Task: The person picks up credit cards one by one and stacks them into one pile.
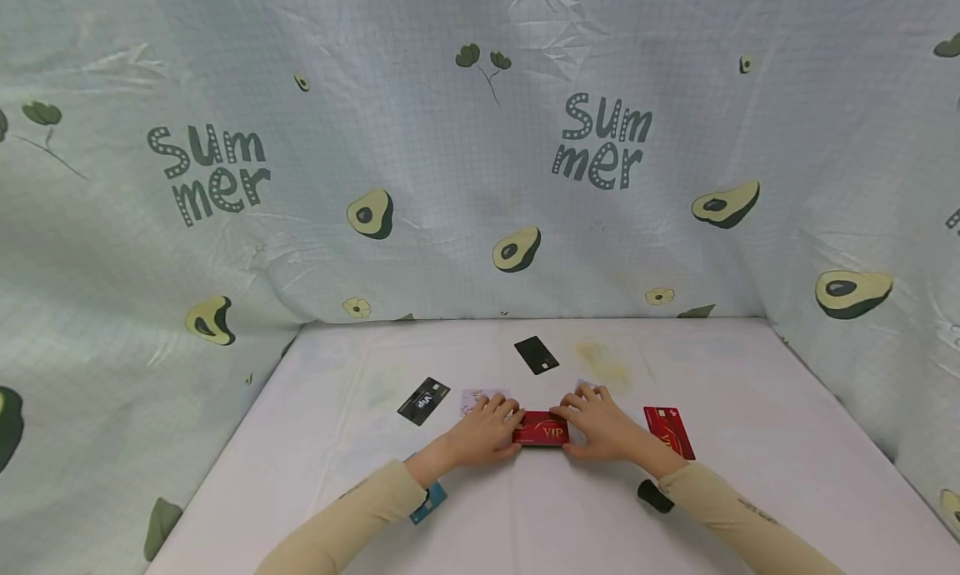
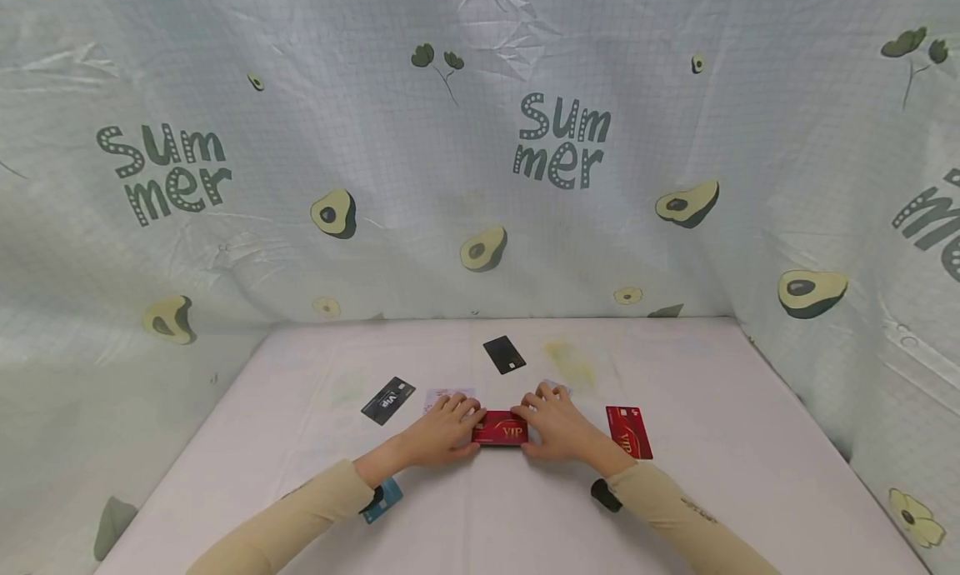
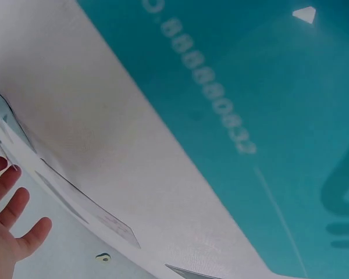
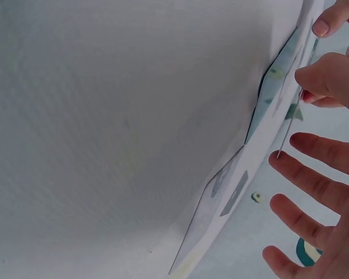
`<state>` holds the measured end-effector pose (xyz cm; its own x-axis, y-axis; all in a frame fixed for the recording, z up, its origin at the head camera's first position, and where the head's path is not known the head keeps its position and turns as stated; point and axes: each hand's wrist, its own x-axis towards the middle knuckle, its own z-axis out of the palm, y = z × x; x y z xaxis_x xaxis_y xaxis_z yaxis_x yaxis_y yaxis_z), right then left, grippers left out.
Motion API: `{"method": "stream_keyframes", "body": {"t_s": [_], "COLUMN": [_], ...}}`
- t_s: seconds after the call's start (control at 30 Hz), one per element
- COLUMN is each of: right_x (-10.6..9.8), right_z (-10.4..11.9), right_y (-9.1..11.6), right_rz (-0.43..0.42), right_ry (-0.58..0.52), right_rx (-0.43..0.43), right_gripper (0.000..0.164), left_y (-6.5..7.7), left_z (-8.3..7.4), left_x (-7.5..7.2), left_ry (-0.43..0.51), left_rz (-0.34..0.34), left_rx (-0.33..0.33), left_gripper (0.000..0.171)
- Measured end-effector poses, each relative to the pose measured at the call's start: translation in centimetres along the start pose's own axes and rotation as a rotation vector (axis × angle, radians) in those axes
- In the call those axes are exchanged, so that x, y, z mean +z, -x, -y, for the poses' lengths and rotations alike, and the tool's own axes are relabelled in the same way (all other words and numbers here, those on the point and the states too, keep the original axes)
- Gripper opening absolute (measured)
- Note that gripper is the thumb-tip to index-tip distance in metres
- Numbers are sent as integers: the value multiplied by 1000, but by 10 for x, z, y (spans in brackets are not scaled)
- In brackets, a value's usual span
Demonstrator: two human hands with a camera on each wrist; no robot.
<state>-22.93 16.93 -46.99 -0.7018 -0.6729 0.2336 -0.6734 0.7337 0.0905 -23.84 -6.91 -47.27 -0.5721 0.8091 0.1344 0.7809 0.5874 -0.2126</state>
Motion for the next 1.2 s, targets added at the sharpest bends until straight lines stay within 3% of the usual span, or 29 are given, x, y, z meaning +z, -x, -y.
{"method": "stream_keyframes", "body": {"t_s": [0.53,1.2], "right_x": [11,14], "right_z": [-11,-16], "right_y": [-7,-9], "right_rz": [61,57], "right_ry": [-47,-26], "right_rx": [13,-25], "right_gripper": [49,49], "left_y": [-6,-9], "left_z": [3,4], "left_x": [5,7], "left_ry": [30,53], "left_rz": [40,75], "left_rx": [-24,-36], "left_gripper": [47,48]}}
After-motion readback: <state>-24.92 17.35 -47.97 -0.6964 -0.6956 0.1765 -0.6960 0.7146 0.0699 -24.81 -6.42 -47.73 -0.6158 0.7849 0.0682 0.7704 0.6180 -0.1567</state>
